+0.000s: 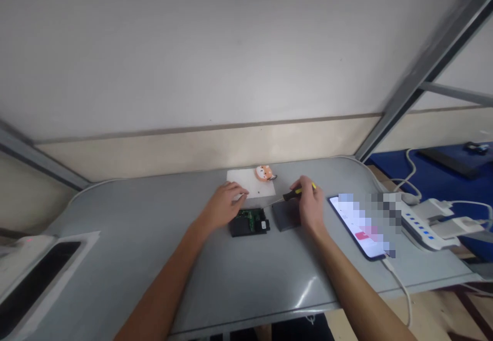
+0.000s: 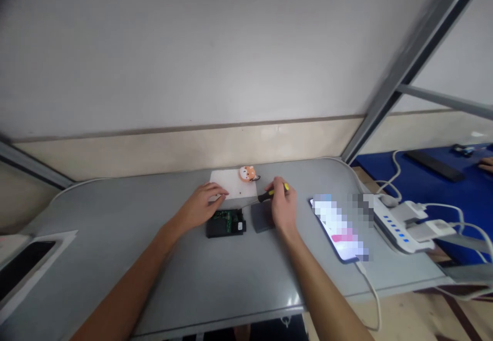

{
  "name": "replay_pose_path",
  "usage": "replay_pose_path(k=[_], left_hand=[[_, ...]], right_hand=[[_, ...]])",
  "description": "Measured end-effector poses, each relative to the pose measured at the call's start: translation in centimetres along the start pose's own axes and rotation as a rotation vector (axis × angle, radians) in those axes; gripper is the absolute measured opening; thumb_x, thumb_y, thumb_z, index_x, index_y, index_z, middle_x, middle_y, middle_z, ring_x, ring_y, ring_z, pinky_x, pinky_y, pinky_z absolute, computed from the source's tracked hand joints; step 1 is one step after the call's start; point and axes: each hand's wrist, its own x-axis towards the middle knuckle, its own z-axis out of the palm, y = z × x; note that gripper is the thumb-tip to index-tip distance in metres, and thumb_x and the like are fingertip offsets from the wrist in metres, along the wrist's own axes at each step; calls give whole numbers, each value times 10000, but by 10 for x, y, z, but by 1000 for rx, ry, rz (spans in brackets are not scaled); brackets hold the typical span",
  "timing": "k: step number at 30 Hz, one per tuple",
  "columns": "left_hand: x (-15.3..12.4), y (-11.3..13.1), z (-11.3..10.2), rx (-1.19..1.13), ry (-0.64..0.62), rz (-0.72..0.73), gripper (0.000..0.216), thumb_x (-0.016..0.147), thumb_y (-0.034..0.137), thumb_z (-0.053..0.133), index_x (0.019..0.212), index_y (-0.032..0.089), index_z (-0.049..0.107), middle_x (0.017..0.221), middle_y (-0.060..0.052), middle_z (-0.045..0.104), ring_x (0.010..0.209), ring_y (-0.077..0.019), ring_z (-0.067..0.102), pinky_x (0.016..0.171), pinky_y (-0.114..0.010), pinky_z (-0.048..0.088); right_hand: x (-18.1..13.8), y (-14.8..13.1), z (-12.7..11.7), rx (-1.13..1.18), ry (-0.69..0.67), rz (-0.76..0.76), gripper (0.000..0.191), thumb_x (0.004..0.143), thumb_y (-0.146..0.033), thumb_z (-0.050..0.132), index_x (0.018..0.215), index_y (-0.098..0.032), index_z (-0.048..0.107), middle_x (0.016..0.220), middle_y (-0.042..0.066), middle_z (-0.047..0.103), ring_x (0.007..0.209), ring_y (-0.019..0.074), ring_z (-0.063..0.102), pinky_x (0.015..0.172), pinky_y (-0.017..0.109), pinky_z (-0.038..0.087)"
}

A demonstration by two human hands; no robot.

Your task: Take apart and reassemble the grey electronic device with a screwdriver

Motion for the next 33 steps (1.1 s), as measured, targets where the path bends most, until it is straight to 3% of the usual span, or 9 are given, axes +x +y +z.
replay_pose_path(k=[4,6,9,12,26,33], left_hand=[[-37,-8,-7,-162,19,-106,243,1050,313,506,1028,221,730,1018,-46,715,977,-203,648,888,-354,510],[-44,-9,-5,-191,-2,-124,241,1050,301,504,990,218,722,981,-38,707,923,-191,648,844,-338,509],[-43,-9,-1,-199,-17,-100,251,1042,289,510,914,209,711,937,-34,697,890,-186,644,834,-334,509],[-39,-7,0,-208,-8,-79,265,1043,287,507,890,209,709,917,-33,692,875,-181,642,833,-330,515],[-42,-7,-3,-212,-22,-52,275,1046,295,513,919,227,747,931,-39,695,867,-184,647,827,-335,522],[-41,-7,-4,-201,-27,-44,248,1034,278,542,903,228,747,922,-34,702,861,-181,661,829,-322,516]], right_hand=[[-7,-18,24,-84,-193,-156,391,954,-420,483,648,-205,598,618,-11,575,622,154,549,590,269,403],[-9,-25,43,-144,-341,-234,408,971,-439,487,651,-207,588,594,-10,590,599,151,541,598,276,397],[-9,-28,67,-244,-418,-351,414,985,-421,476,637,-214,563,564,-13,580,569,142,514,605,281,382],[-10,-23,76,-279,-407,-376,401,989,-394,460,639,-221,553,553,-12,580,559,141,514,596,276,380],[-14,-17,68,-274,-342,-413,392,980,-367,475,631,-216,567,541,-18,549,549,141,498,590,284,364],[-15,-12,69,-258,-372,-389,406,992,-386,469,633,-220,561,560,-7,584,557,150,521,586,280,378]])
